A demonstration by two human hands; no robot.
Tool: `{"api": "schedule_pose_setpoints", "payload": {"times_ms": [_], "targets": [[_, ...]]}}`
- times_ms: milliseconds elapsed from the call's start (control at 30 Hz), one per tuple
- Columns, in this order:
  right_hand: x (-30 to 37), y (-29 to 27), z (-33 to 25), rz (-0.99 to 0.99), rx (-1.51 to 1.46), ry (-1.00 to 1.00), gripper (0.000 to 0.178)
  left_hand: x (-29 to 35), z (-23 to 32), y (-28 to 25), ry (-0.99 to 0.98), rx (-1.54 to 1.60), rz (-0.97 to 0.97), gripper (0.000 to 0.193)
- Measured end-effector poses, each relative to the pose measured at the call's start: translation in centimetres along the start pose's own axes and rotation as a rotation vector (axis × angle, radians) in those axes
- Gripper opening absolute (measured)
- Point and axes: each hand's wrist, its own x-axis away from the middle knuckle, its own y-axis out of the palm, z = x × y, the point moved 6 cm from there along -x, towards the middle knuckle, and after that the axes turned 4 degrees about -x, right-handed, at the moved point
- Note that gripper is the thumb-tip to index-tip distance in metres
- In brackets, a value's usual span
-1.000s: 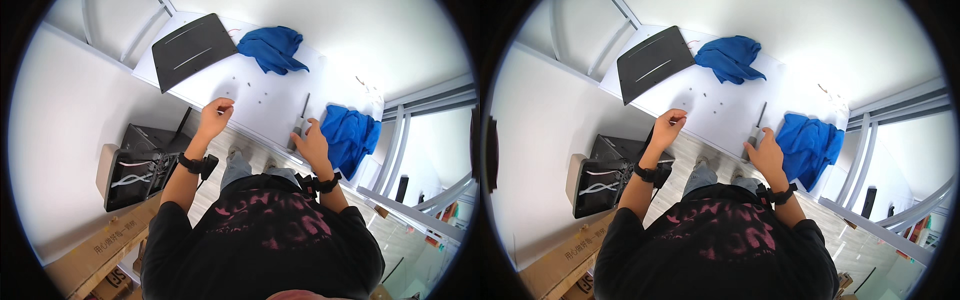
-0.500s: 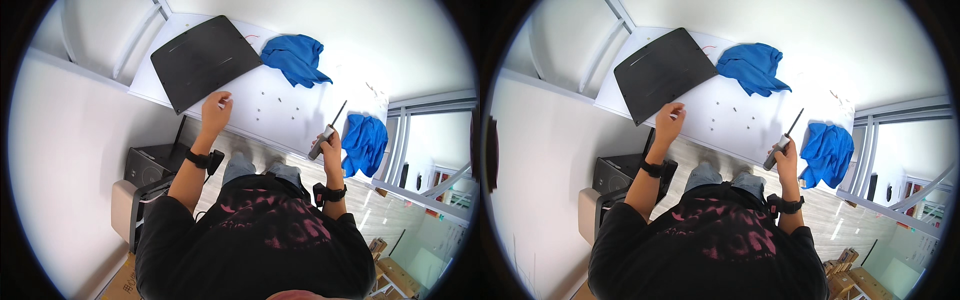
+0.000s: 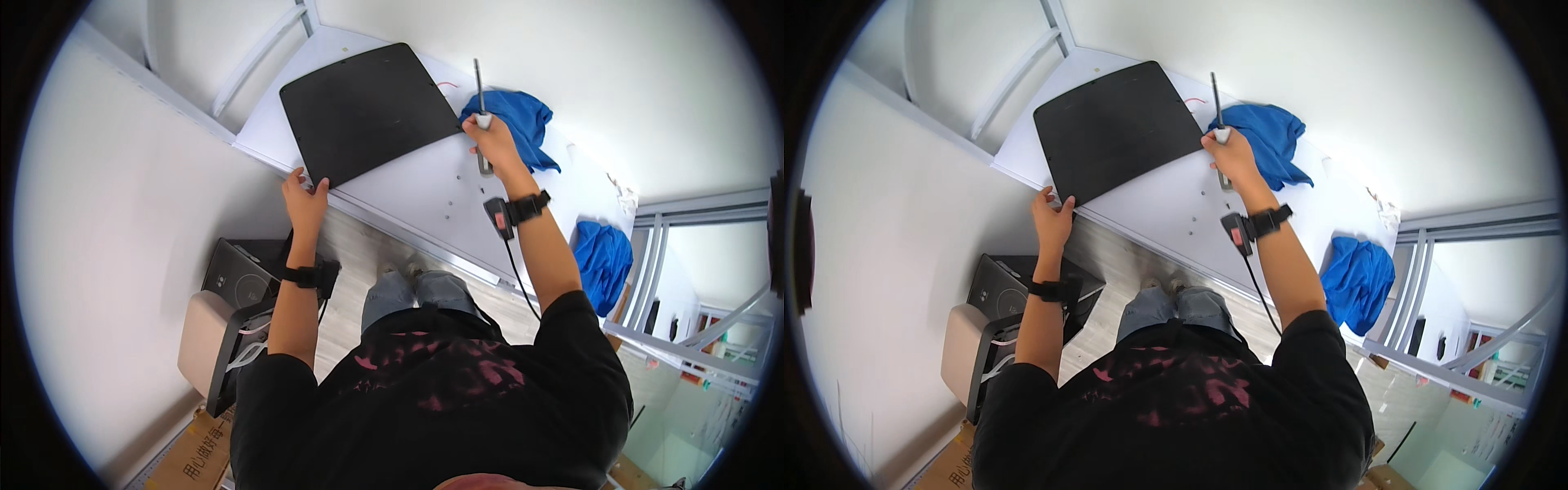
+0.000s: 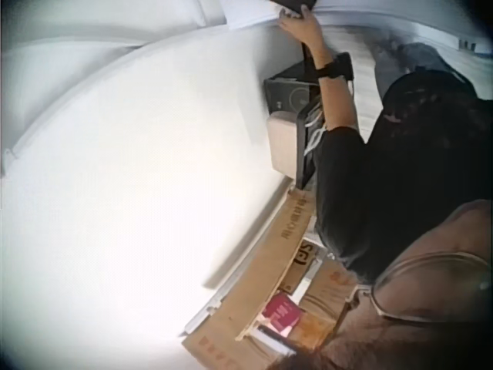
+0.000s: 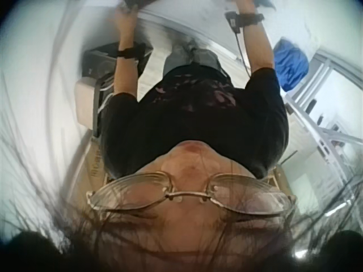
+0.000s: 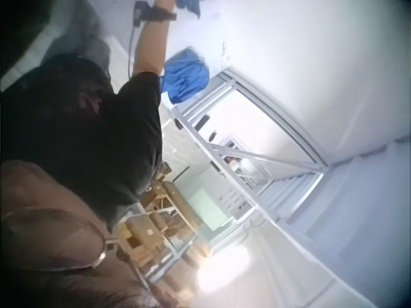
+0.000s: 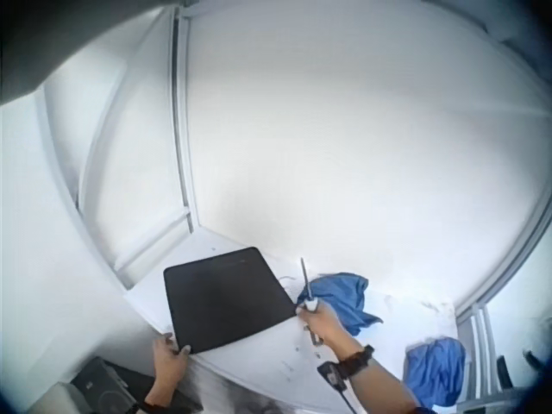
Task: The person wipes the interior of an electronic device with a blue cloth, then uses a screwdriver to attach screws to the device's casing. The person secures a metal backplate to the device.
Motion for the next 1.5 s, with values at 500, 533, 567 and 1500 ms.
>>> {"api": "schedule_pose_setpoints", "payload": {"times_ms": [500,533,567,1500], "targets": [[-8.5,3.2,0.3,-0.131,0.130,0.093,0.024,1.7,1.1,0.3,-0.421,0.442,-0.129,0.031],[-8.5,3.0,-0.1,-0.146,0.170,0.065,0.021,1.8,1.4,0.2,-0.422,0.457,-0.176,0.029],[-8.5,2.9,-0.3,-0.169,0.152,0.051,0.021,2.1,1.8,0.0,-0.421,0.474,-0.222,0.026],[22.5,22.2,-1.3,-0.892,-0.374,-0.077,0.030,38.8,-15.2,-24.4,-0.270,0.166,0.329,0.019]]}}
